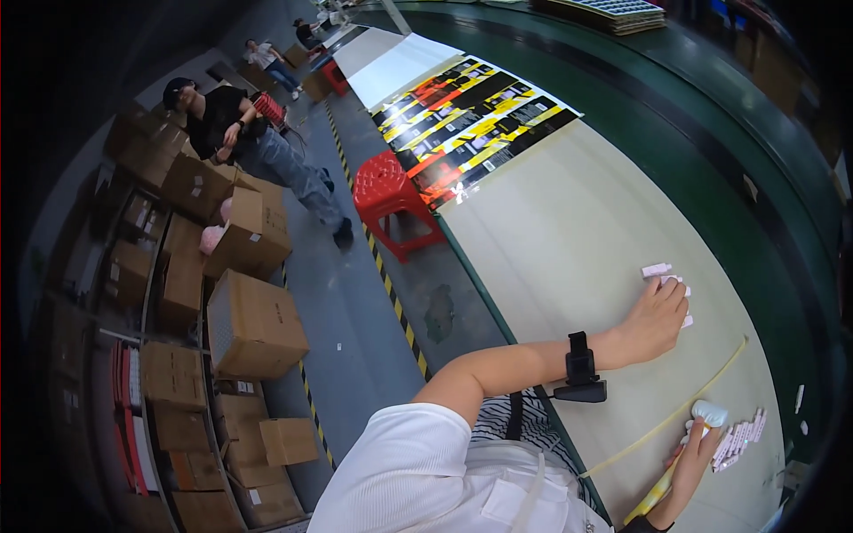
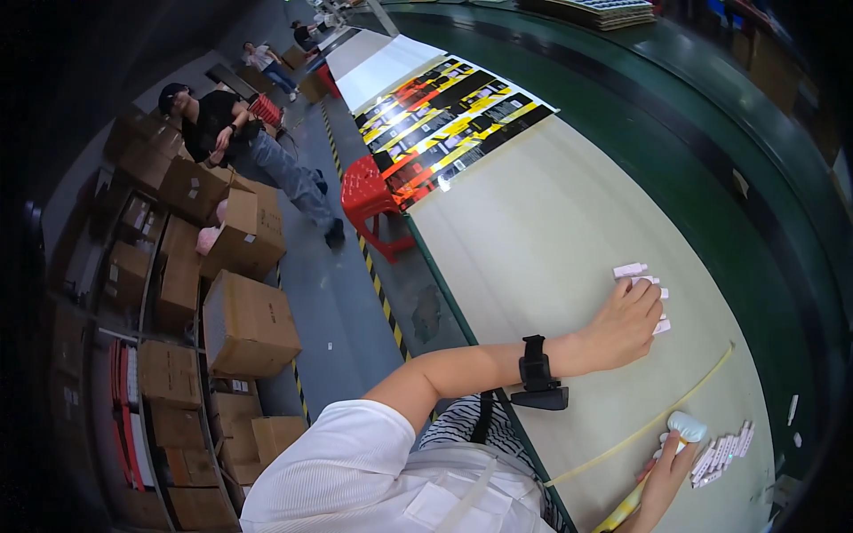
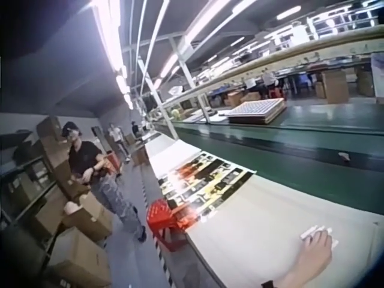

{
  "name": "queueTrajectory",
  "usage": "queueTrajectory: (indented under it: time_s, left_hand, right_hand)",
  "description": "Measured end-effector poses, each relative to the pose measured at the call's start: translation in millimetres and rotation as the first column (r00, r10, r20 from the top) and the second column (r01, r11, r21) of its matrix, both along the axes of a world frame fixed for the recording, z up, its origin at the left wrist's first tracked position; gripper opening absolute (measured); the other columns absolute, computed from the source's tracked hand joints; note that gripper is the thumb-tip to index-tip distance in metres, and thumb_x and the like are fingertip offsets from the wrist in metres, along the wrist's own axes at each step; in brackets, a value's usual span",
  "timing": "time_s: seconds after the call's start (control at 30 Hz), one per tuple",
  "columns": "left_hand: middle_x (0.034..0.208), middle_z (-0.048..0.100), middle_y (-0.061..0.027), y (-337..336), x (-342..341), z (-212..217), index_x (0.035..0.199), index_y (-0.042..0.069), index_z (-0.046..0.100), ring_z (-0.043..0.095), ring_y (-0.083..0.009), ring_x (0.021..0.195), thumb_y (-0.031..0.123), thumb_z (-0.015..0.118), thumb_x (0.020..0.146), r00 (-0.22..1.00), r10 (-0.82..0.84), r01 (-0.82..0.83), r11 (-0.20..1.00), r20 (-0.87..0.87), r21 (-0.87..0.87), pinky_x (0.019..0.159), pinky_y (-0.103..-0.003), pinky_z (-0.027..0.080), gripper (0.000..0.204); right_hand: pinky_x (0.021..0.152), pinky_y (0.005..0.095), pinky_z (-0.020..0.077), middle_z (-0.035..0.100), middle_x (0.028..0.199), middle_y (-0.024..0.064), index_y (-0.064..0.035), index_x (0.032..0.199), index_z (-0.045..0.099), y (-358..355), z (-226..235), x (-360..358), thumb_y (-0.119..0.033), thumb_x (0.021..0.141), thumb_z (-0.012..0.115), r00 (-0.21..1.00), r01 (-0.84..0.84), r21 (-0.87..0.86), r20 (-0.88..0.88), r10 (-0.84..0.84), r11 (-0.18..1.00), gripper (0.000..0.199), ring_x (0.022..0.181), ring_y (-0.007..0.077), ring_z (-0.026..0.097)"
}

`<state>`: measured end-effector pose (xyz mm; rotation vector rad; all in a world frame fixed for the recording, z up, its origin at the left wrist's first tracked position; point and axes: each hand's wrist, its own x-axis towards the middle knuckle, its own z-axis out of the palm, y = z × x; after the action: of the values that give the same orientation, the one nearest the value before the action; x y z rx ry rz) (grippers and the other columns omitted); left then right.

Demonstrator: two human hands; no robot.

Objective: The person picks up pink plastic components, scans them with a handheld scanner, and places them into a pink foam tray. This process is repeated for several components until the person begins scanning and placing them directly onto the table.

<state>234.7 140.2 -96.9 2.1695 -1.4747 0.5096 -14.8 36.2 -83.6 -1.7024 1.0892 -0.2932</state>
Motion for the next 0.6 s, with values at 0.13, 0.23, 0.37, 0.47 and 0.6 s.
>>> queueTrajectory:
  time_s: [0.13,0.23,0.37,0.47,0.6]
  left_hand:
    - [0.109,0.056,-0.0203,7,12,-2,0.1,-0.006,0.063,0.05,-0.0344,0.107,0.01,0.068,0.076,0.999,0.035,-0.033,0.998,0.033,-0.046,0.094,-0.046,0.038,0.03]
    - [0.111,0.056,-0.0209,8,29,-2,0.104,-0.005,0.062,0.052,-0.0366,0.108,0.012,0.068,0.078,0.998,0.023,-0.024,1.0,0.054,0.013,0.093,-0.048,0.039,0.032]
    - [0.114,0.057,-0.0203,29,60,-9,0.106,0.002,0.059,0.053,-0.0395,0.11,0.014,0.073,0.075,0.995,-0.099,0.097,0.992,0.024,0.08,0.09,-0.051,0.041,0.036]
    - [0.121,0.056,-0.0205,57,108,-10,0.115,0.004,0.056,0.053,-0.0391,0.114,0.011,0.076,0.075,0.924,-0.324,0.356,0.922,-0.202,0.15,0.093,-0.051,0.041,0.045]
    - [0.141,0.049,-0.0223,57,137,-22,0.149,0.003,0.042,0.051,-0.0371,0.122,0.01,0.077,0.084,0.714,-0.374,0.6,0.762,-0.592,0.242,0.105,-0.047,0.041,0.075]
  right_hand:
    - [0.048,0.0231,0.0388,0.058,0.095,0.0026,-0.0068,0.137,0.055,9,18,15,-0.03,0.109,0.051,0.998,-0.03,0.04,-0.053,0.033,0.999,0.037,0.06,0.0064,0.047]
    - [0.051,0.0253,0.0393,0.06,0.091,0.0035,-0.0048,0.135,0.055,17,0,24,-0.028,0.108,0.052,0.999,-0.031,0.035,-0.038,0.033,0.999,0.036,0.062,0.0085,0.049]
    - [0.081,0.0439,0.0536,0.072,0.098,0.0194,0.0014,0.13,0.055,30,-32,57,-0.023,0.102,0.059,0.976,-0.204,-0.205,0.035,0.215,0.957,0.038,0.09,0.0338,0.07]
    - [0.088,0.0502,0.0512,0.067,0.116,0.0278,0.0037,0.144,0.041,66,-2,114,-0.016,0.095,0.061,0.979,-0.202,-0.176,-0.021,0.201,0.964,0.057,0.107,0.0474,0.064]
    - [0.1,0.0471,0.0462,0.056,0.127,0.0287,0.0049,0.152,0.037,104,-74,154,-0.004,0.088,0.06,0.979,0.016,-0.494,0.184,0.086,0.869,0.069,0.117,0.0436,0.056]
